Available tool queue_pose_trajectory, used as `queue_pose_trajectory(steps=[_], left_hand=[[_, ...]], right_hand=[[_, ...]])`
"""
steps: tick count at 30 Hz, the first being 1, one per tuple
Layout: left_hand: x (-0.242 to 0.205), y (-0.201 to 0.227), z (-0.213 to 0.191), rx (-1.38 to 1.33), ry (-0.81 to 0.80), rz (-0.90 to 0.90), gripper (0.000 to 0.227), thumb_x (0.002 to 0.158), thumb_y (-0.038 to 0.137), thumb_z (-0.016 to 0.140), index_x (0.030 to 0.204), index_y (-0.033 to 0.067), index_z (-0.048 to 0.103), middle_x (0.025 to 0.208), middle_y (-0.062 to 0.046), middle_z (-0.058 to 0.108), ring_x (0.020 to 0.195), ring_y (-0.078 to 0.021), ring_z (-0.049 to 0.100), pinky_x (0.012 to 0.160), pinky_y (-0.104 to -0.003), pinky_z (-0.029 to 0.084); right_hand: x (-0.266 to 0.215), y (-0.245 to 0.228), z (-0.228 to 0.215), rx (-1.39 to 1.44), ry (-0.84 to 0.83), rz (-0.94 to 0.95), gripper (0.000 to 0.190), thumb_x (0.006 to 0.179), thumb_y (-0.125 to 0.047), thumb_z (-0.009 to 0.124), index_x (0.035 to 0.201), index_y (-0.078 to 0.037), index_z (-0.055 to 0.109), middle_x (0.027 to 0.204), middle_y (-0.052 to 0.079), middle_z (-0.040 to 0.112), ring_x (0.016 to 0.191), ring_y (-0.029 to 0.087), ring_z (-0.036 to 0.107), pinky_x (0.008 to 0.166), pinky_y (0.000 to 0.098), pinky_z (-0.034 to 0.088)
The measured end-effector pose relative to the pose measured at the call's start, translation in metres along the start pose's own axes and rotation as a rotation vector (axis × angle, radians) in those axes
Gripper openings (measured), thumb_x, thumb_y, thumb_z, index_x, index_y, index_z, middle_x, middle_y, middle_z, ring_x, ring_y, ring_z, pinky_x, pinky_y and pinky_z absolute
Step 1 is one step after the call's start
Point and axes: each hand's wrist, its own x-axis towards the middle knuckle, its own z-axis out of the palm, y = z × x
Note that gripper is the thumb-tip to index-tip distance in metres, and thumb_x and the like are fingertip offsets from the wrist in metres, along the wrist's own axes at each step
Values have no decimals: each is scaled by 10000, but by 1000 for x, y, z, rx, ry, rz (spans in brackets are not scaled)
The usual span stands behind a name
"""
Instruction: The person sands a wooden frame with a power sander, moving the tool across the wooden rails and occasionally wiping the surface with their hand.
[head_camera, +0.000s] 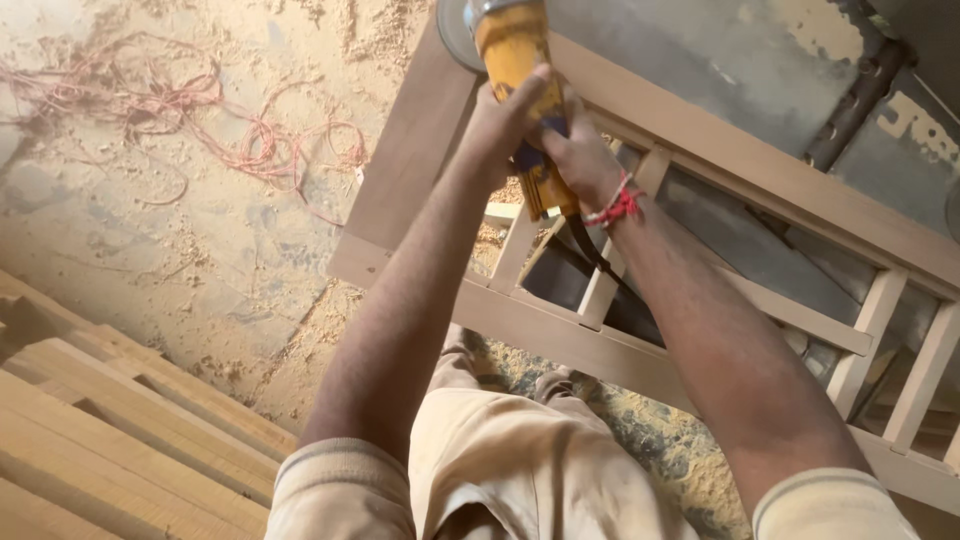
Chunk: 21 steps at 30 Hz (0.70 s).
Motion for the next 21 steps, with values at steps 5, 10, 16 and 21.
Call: queue_pose_trajectory(steps=[5,10,16,21], left_hand=[[-18,24,-22,0,0,-15,550,880,404,725,1194,-22,576,996,-145,692,835,-223,733,701,-393,665],[-81,23,-36,-20,-37,35,563,921,413,725,1215,-41,568,1028,-132,676,874,-204,701,748,-367,639],[-174,14,-50,8,89,-21,666,883,463,732,1292,-5,496,1083,-126,650,948,-197,682,801,-350,620],[-242,-1,-52,31,181,-178,841,837,519,739,1393,24,347,1188,-224,590,1050,-304,688,885,-438,646]], right_hand=[[1,-7,28,7,-42,15,617,1033,-258,673,1500,-24,344,1291,166,588,1137,241,677,928,358,629],[-49,1,64,-33,-44,30,786,994,-248,642,1630,-145,192,1377,145,562,1216,247,638,993,379,583],[-118,27,103,-205,-57,61,824,947,-117,564,1651,-158,137,1455,177,521,1303,277,584,1085,405,509],[-175,37,124,-372,-101,24,854,938,-106,617,1642,-155,136,1500,201,476,1299,304,576,1085,427,504]])
